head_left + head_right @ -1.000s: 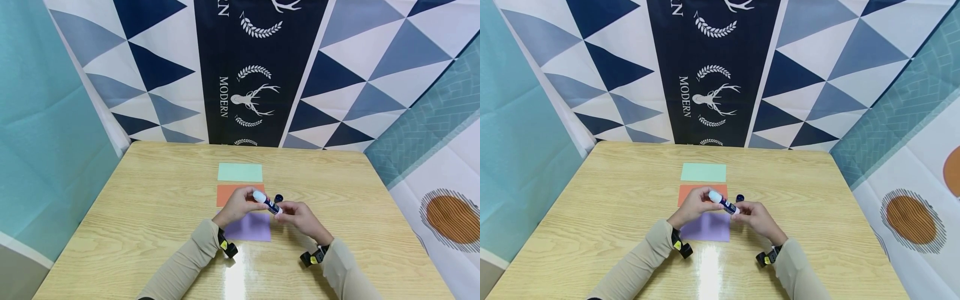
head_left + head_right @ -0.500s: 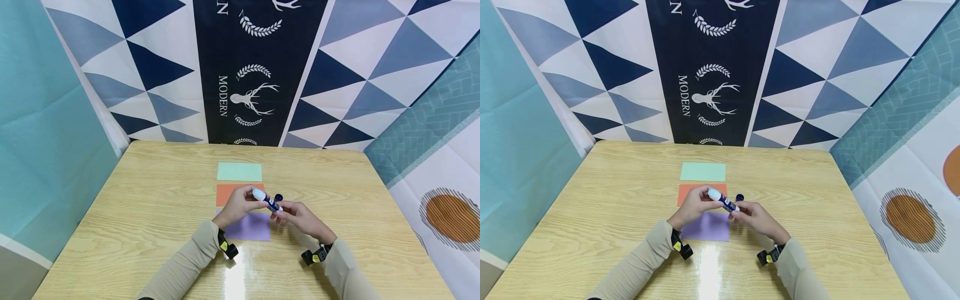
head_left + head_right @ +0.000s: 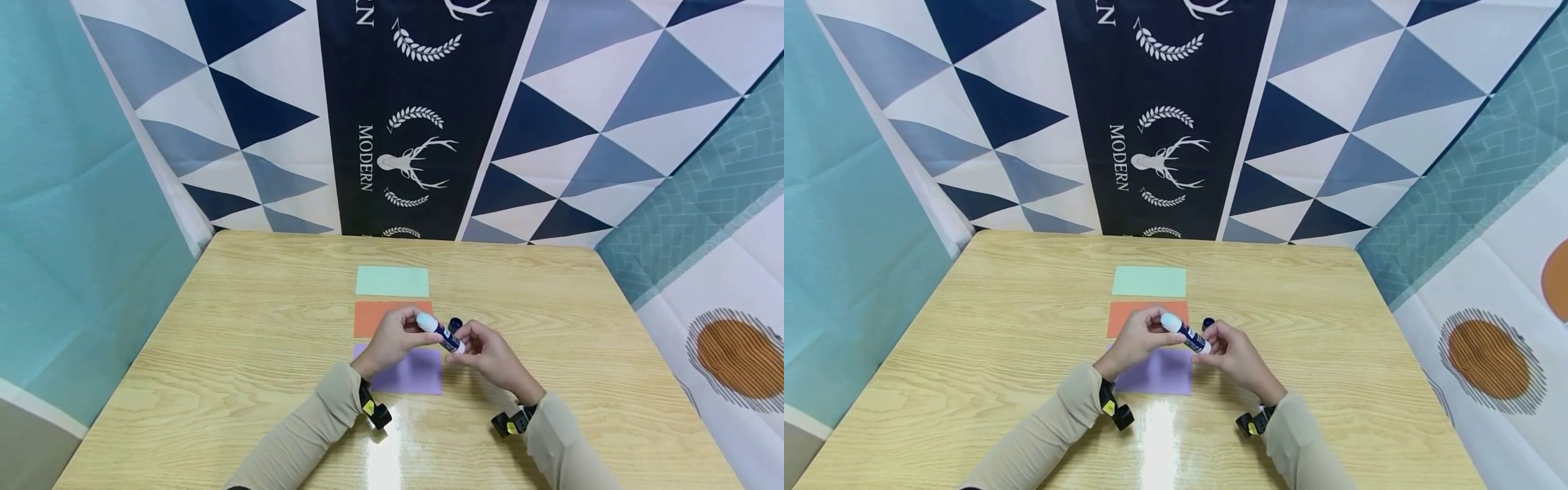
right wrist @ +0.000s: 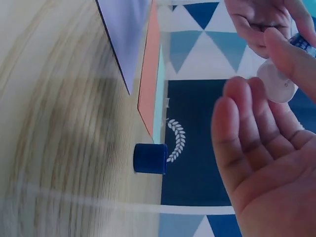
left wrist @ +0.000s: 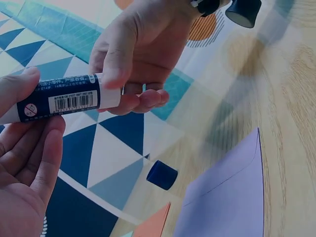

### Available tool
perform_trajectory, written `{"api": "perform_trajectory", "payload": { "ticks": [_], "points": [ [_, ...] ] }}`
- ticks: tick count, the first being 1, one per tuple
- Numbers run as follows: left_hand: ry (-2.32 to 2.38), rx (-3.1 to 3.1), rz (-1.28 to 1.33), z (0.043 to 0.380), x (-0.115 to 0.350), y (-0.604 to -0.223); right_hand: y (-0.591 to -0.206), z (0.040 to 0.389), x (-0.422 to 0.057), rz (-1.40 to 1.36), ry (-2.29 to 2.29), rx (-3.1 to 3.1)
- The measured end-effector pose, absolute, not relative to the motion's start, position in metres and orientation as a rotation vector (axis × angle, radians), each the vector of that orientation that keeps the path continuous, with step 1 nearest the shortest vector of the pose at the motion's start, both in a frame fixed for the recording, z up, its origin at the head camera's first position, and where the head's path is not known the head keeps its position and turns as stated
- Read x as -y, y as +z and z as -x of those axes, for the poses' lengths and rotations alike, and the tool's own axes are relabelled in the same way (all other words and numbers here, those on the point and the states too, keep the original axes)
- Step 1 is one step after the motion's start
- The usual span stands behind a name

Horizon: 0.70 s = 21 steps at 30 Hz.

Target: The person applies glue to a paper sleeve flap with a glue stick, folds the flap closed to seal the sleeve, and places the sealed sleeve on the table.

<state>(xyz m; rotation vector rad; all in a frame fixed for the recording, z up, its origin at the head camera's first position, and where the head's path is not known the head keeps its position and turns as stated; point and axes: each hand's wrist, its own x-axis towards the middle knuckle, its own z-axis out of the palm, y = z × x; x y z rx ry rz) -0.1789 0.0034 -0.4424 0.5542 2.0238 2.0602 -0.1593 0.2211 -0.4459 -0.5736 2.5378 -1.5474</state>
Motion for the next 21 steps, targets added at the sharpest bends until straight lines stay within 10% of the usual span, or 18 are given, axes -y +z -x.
{"api": "perform_trajectory", "payload": {
  "ticks": [21],
  "points": [
    [2.048, -2.013, -0.571, 0.174, -0.008, -0.446, -0.450, 0.154, -0.222, 0.553, -1.475, -2.602]
  ]
}}
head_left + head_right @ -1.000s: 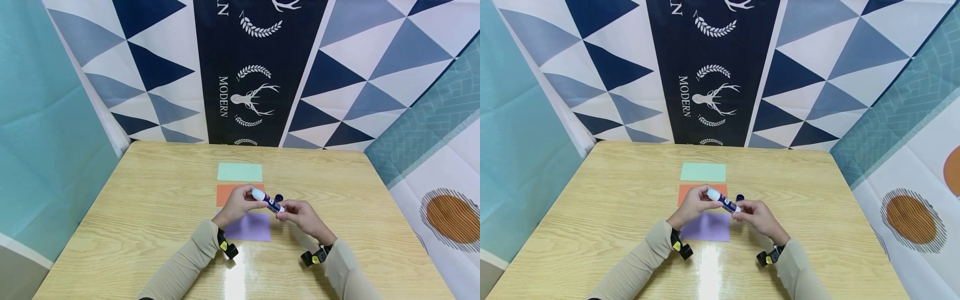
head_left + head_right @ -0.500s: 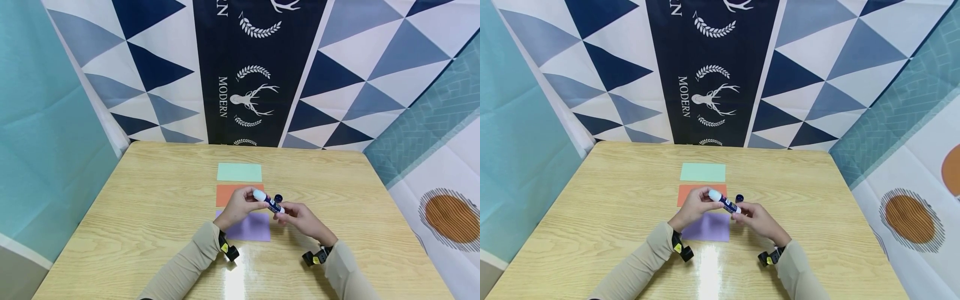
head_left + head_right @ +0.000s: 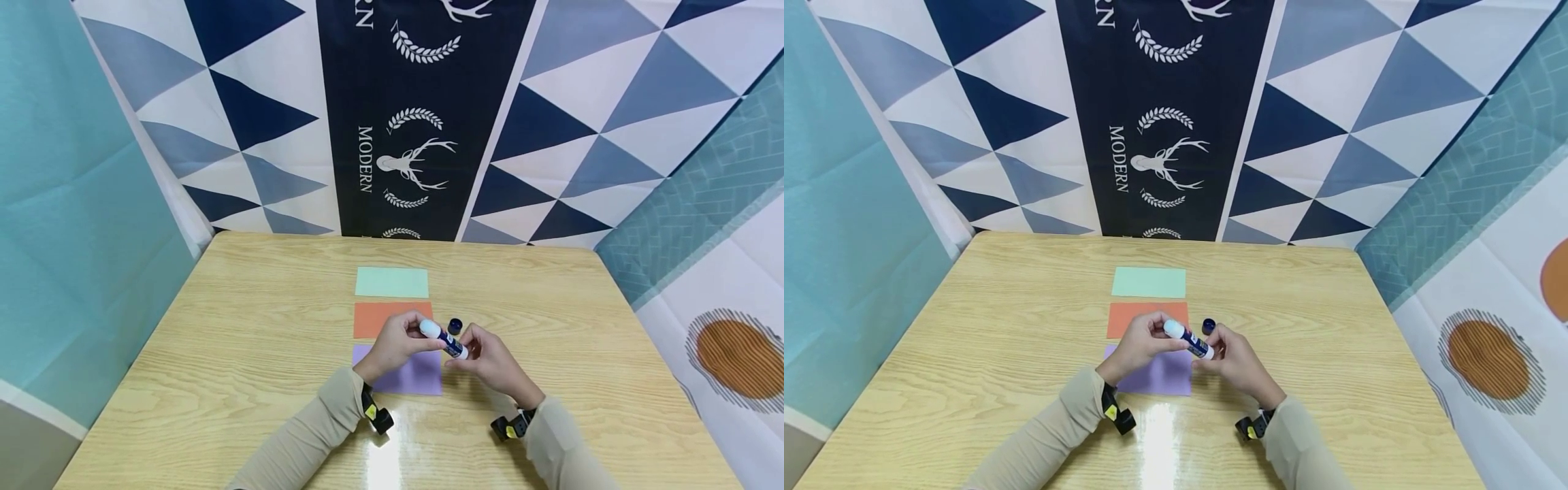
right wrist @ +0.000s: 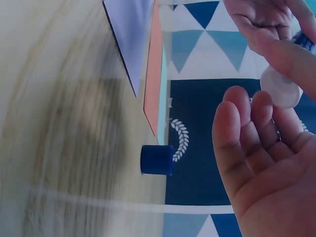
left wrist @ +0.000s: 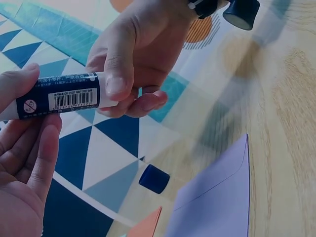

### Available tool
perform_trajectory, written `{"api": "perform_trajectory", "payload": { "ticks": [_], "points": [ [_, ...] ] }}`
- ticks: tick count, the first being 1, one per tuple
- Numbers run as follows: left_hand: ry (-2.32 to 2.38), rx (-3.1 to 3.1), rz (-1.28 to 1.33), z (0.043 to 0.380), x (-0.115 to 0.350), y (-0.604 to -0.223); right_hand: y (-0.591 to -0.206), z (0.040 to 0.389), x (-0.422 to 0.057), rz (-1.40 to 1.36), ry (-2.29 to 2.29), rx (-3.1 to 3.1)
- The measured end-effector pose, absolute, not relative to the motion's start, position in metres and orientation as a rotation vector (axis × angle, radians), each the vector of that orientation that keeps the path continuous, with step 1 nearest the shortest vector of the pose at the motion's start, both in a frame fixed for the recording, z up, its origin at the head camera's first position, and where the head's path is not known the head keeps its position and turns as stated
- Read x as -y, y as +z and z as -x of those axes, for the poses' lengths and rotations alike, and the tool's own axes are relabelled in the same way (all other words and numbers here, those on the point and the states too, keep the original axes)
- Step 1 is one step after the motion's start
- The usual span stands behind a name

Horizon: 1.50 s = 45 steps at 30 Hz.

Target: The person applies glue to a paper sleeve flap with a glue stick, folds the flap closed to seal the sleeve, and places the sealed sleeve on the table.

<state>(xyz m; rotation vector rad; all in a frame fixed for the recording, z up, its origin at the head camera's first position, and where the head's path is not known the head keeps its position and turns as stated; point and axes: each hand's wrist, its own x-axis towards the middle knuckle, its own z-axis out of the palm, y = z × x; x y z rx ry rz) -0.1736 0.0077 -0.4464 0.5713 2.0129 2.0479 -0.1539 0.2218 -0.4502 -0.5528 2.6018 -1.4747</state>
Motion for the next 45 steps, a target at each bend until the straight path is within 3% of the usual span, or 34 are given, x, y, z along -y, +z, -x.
{"api": "perform_trajectory", "payload": {
  "ticks": [12, 26, 37, 45],
  "points": [
    [2.097, -1.928, -0.586, 0.176, 0.000, -0.441, -0.445, 0.158, -0.231, 0.869, -1.579, -2.087],
    [2.069, -1.988, -0.584, 0.173, -0.008, -0.441, -0.452, 0.151, -0.213, 0.519, -1.635, -2.552],
    [2.074, -1.961, -0.616, 0.180, 0.004, -0.438, -0.444, 0.155, -0.232, 0.872, -1.648, -2.127],
    [2.061, -1.961, -0.619, 0.177, 0.002, -0.440, -0.446, 0.151, -0.231, 0.729, -1.624, -2.327]
  ]
}}
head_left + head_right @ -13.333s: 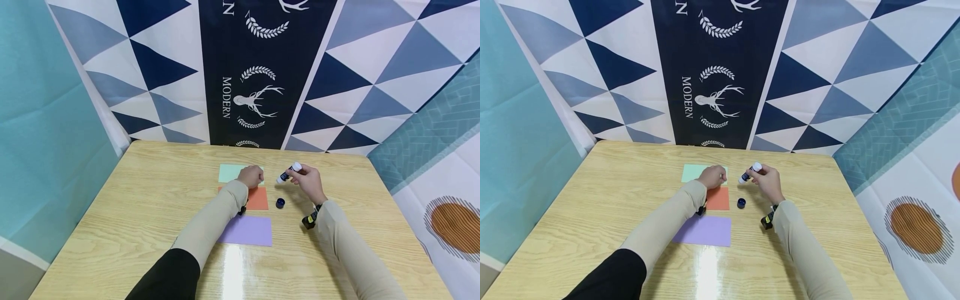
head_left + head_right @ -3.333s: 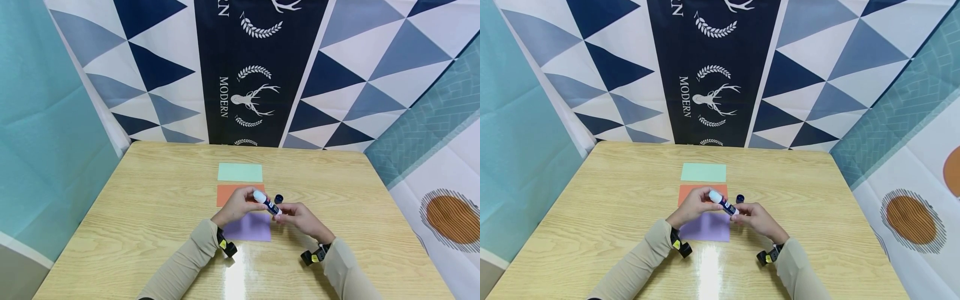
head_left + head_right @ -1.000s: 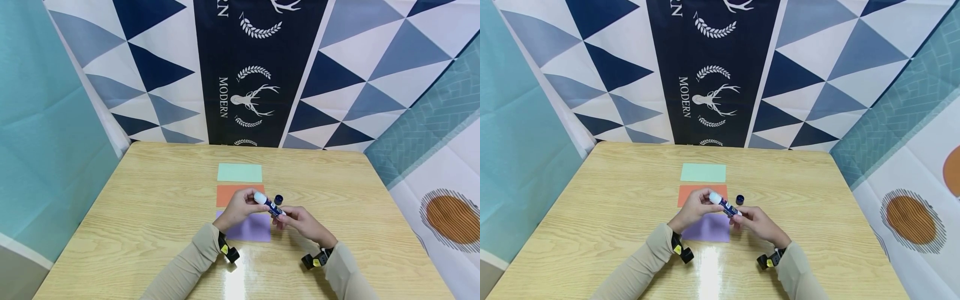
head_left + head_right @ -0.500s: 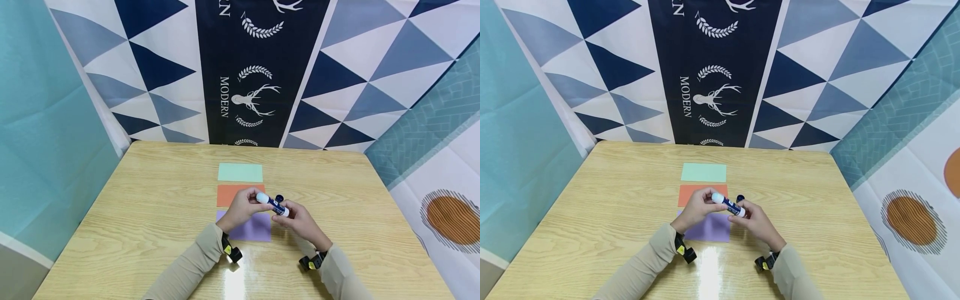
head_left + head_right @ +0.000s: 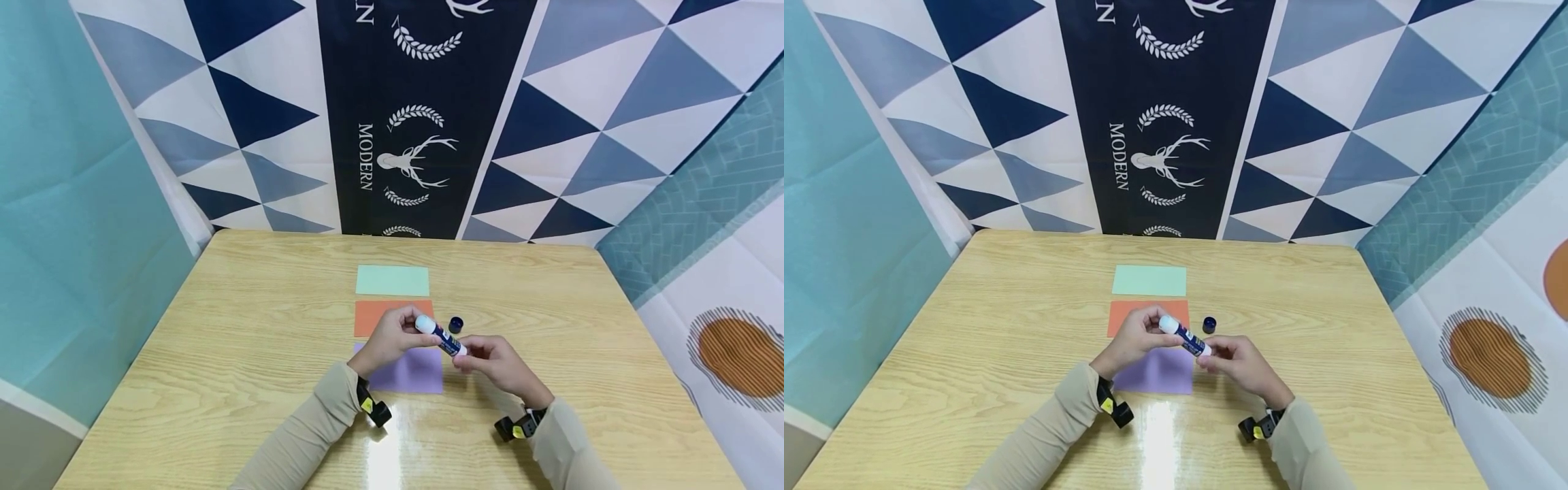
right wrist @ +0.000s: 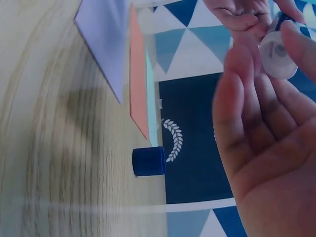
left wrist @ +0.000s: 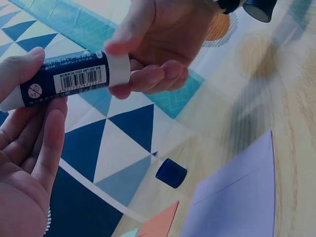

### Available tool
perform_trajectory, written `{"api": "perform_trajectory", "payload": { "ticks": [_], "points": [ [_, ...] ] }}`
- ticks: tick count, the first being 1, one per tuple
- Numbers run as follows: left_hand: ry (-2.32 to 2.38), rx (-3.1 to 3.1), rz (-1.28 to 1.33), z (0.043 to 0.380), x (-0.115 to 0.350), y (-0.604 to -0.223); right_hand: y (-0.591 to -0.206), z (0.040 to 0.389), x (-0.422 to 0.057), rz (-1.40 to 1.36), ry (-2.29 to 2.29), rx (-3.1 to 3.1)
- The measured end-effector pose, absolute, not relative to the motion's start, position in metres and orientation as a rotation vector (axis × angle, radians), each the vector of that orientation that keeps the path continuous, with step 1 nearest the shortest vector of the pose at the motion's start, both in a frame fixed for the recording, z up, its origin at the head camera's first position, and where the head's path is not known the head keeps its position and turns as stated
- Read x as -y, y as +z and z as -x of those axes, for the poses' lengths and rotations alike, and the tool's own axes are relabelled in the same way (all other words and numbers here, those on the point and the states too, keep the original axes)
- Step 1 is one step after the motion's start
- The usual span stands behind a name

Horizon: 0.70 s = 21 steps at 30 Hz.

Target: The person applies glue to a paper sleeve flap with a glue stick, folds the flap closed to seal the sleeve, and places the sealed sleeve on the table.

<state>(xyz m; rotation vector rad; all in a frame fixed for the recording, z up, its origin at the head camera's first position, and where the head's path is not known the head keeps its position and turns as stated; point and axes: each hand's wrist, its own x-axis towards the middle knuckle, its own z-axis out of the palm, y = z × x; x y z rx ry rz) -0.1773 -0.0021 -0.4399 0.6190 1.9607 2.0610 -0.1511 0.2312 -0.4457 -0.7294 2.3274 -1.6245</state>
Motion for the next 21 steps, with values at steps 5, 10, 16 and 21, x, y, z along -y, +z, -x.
{"api": "perform_trajectory", "payload": {
  "ticks": [5, 10, 16, 21],
  "points": [
    [2.062, -1.991, -0.580, 0.1765, -0.0008, -0.4414, -0.4452, 0.1502, -0.2260, 0.611, -1.536, -2.517],
    [2.066, -1.954, -0.607, 0.1771, 0.0014, -0.4408, -0.4438, 0.1532, -0.2294, 0.752, -1.545, -2.284],
    [2.053, -1.898, -0.697, 0.1770, 0.0049, -0.4386, -0.4425, 0.1552, -0.2356, 0.891, -1.558, -2.076],
    [2.059, -1.895, -0.704, 0.1757, 0.0029, -0.4393, -0.4420, 0.1526, -0.2339, 0.769, -1.585, -2.221]
  ]
}}
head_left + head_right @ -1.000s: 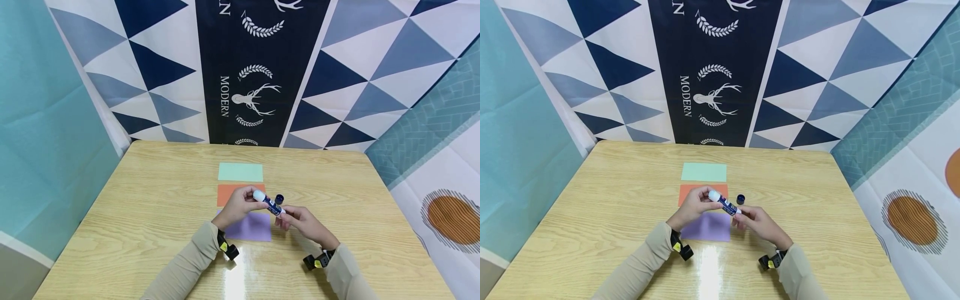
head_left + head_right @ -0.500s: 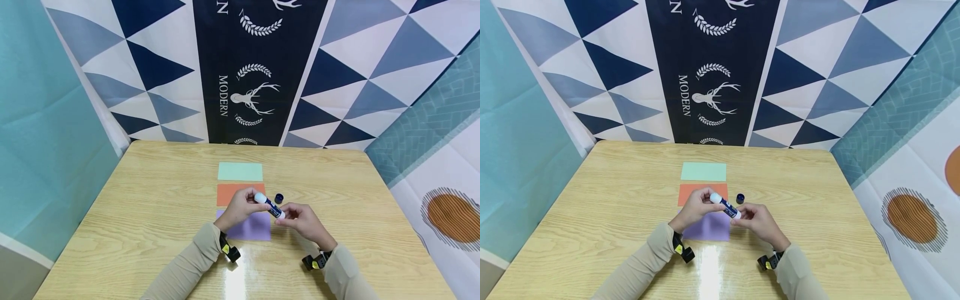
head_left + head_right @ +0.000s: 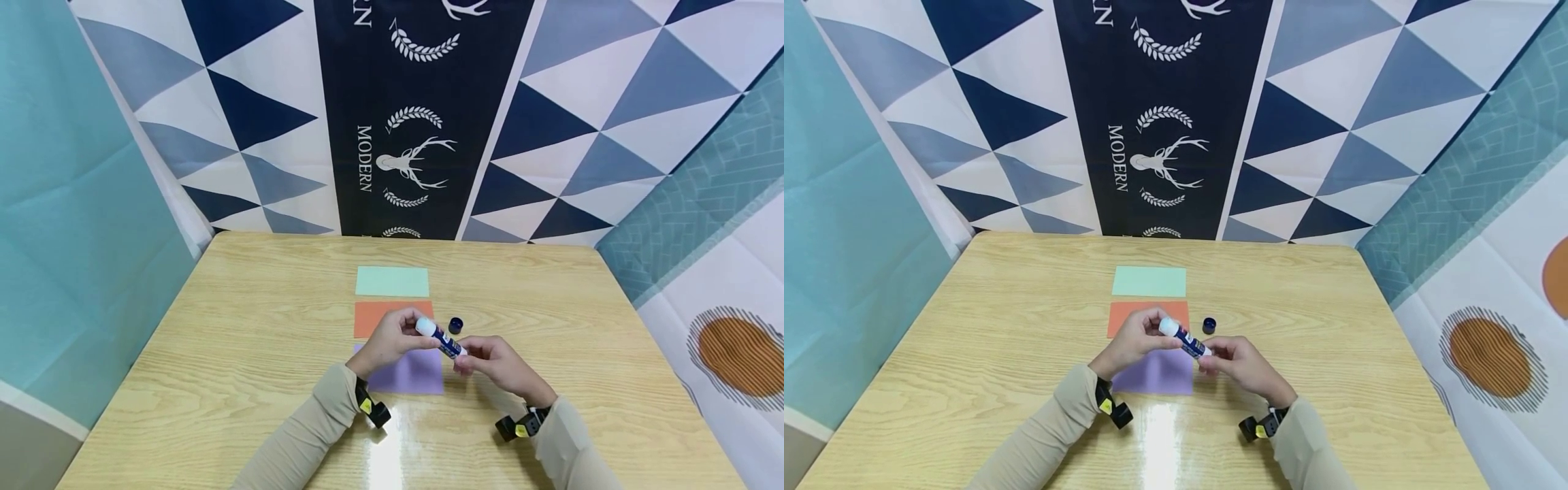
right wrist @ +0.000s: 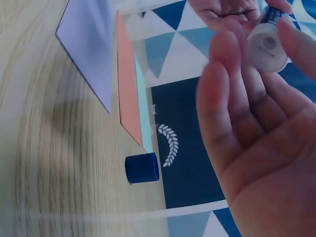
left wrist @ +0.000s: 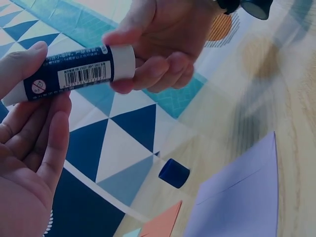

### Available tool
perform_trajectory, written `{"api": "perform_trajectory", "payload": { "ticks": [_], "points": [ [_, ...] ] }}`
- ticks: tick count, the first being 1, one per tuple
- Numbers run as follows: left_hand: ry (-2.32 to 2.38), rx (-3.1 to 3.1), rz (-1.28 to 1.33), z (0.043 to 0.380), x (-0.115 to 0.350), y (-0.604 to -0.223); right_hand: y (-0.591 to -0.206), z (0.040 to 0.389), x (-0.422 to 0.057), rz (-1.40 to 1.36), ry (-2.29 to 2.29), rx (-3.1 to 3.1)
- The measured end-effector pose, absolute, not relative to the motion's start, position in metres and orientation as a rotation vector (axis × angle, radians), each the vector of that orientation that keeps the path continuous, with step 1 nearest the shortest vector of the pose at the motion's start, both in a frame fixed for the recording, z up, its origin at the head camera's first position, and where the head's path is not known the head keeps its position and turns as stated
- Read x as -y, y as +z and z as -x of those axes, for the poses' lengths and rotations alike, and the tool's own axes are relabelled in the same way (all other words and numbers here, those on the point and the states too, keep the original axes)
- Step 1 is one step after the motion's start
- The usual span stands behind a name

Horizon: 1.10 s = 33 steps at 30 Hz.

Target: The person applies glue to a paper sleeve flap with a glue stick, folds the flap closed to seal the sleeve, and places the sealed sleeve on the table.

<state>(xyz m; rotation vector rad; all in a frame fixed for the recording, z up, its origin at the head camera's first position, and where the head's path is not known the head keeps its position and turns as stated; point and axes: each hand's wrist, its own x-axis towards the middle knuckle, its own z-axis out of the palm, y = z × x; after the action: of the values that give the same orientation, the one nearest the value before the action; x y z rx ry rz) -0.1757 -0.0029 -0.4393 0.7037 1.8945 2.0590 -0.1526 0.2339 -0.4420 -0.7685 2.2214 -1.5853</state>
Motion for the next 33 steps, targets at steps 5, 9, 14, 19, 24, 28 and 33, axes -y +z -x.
{"api": "perform_trajectory", "payload": {
  "ticks": [5, 9, 14, 19, 24, 28, 33],
  "points": [
    [2.031, -1.989, -0.629, 0.173, -0.003, -0.442, -0.446, 0.151, -0.227, 0.633, -1.550, -2.396],
    [2.019, -2.024, -0.596, 0.172, -0.005, -0.443, -0.447, 0.150, -0.223, 0.601, -1.548, -2.410],
    [2.037, -1.983, -0.589, 0.174, -0.001, -0.442, -0.445, 0.153, -0.223, 0.601, -1.546, -2.391],
    [2.041, -1.951, -0.629, 0.177, 0.005, -0.439, -0.444, 0.155, -0.228, 0.661, -1.547, -2.293],
    [2.048, -1.944, -0.653, 0.179, 0.007, -0.439, -0.443, 0.156, -0.231, 0.740, -1.526, -2.235],
    [2.056, -1.942, -0.659, 0.179, 0.007, -0.441, -0.442, 0.155, -0.231, 0.750, -1.536, -2.235],
    [2.049, -1.955, -0.651, 0.178, 0.005, -0.442, -0.442, 0.153, -0.228, 0.679, -1.554, -2.325]
  ]
}}
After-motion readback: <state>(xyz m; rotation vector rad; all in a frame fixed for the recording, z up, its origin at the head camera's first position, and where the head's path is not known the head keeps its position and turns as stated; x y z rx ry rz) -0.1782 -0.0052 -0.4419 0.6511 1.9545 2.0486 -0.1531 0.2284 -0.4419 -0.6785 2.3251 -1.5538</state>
